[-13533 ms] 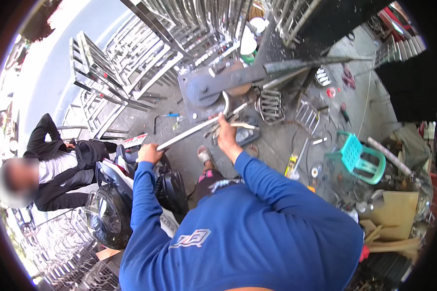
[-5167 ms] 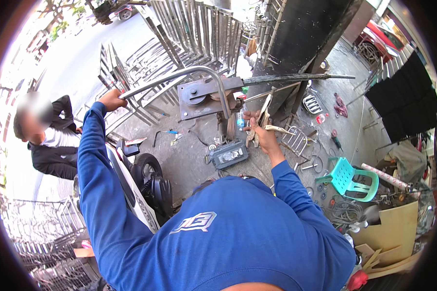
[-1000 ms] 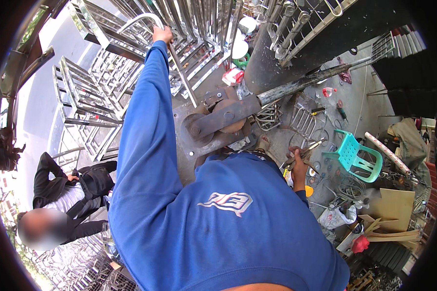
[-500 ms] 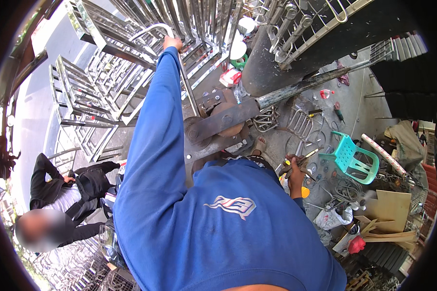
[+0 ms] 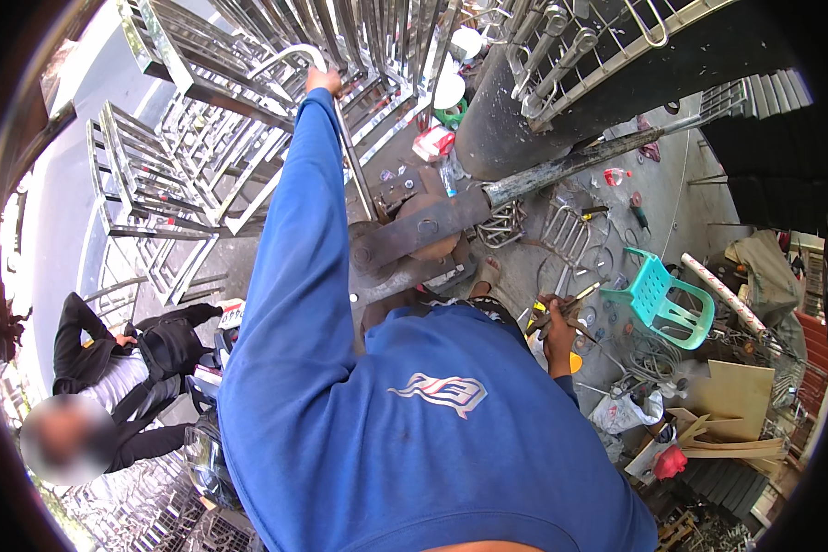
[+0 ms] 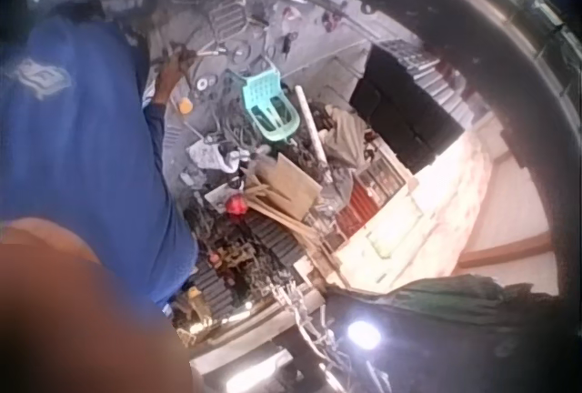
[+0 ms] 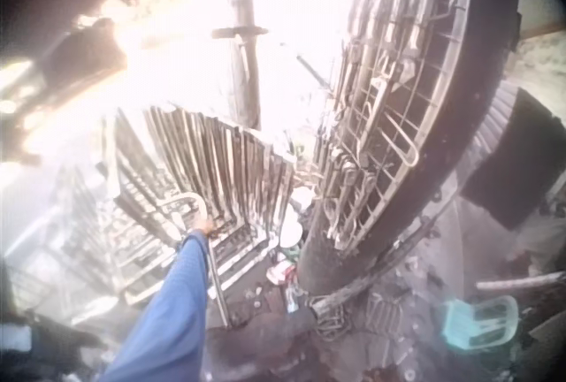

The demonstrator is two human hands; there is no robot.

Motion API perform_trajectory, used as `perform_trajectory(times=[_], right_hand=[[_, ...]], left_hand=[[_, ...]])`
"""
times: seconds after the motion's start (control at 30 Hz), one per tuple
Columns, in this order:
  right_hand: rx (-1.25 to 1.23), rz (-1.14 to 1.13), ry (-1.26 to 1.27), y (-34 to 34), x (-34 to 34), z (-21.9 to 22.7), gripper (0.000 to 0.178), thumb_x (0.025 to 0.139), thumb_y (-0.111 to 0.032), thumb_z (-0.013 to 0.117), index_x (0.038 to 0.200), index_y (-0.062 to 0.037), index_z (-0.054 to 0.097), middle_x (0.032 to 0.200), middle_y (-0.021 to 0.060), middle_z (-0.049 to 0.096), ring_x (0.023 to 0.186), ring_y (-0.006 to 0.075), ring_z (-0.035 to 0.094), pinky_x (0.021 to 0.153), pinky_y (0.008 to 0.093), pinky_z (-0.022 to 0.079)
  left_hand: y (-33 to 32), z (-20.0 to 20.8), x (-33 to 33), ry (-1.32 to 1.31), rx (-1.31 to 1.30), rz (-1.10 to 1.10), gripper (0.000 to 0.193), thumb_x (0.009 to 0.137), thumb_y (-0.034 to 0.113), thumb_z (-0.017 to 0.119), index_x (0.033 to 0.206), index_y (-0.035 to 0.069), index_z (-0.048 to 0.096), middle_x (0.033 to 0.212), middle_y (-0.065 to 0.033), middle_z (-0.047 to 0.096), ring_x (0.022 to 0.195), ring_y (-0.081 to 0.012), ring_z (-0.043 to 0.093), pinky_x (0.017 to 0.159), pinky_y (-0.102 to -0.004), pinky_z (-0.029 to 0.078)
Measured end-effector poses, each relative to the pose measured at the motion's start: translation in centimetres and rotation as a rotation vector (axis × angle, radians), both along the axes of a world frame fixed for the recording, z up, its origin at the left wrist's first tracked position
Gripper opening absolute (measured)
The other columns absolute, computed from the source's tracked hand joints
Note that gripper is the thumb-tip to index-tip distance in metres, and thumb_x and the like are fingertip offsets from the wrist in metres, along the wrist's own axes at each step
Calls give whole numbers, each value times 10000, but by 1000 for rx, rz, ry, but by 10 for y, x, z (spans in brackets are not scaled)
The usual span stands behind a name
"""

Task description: The person measures a long metal rod with a tape measure, marks it, and uses a manual metal bending machine to bend the rod into a curved shape. The person repeatedly positions the rod in the bender and applies force to achieve the desired bend.

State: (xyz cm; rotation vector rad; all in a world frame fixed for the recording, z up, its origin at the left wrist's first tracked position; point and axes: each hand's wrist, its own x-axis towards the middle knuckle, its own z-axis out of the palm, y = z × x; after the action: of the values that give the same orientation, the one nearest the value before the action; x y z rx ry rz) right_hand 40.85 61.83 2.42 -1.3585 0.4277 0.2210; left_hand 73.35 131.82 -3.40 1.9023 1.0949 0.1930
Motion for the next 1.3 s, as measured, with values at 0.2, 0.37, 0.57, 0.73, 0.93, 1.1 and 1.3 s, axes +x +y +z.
perform_trajectory(times=[0.2,0.37,0.57,0.73,0.93,1.1,1.3], right_hand=[[-9,25,1,1,3,-7,287,1025,-121,599,1250,-121,420,1132,103,640,1088,275,665,826,436,571],[9,-20,18,0,-6,-17,281,1027,-122,590,1260,-122,432,1132,97,640,1079,274,666,829,447,574],[-34,15,60,11,-16,-19,267,1031,-120,579,1258,-113,439,1131,100,640,1081,265,669,835,451,579],[-15,3,66,24,1,-16,290,1029,-147,595,1266,-94,438,1136,104,639,1092,287,674,843,448,579],[-65,79,70,36,24,-11,256,1035,-146,588,1248,-110,451,1145,107,641,1095,286,669,847,452,573],[-26,66,81,42,26,-9,227,1038,-126,575,1231,-135,457,1141,105,643,1108,291,664,843,455,574],[-39,65,152,42,22,-11,274,1028,-138,596,1245,-106,433,1152,118,638,1105,304,670,836,456,578]], left_hand=[[0,-9,8,127,69,70,541,878,276,645,1290,-56,530,1238,-283,665,1147,-388,671,1025,-422,503],[-47,28,-6,172,222,-79,538,867,259,667,1270,-56,505,1178,-295,679,1129,-379,682,993,-424,530],[-61,58,-20,28,266,-35,456,920,302,626,1195,-39,496,1126,-336,670,1095,-450,668,990,-481,515],[-50,56,-23,-287,-7,3,336,973,293,623,1073,-8,514,867,-195,653,730,-342,663,655,-494,534],[-23,41,-53,-689,-1352,-54,401,1061,433,505,782,153,436,536,75,292,377,-45,253,315,-225,207],[-18,14,-62,-578,-1252,76,426,1003,464,585,762,163,404,545,63,293,401,-87,295,387,-286,254],[-14,-19,-81,-543,-1215,99,326,991,320,565,743,184,403,516,59,282,393,-86,289,378,-281,236]])
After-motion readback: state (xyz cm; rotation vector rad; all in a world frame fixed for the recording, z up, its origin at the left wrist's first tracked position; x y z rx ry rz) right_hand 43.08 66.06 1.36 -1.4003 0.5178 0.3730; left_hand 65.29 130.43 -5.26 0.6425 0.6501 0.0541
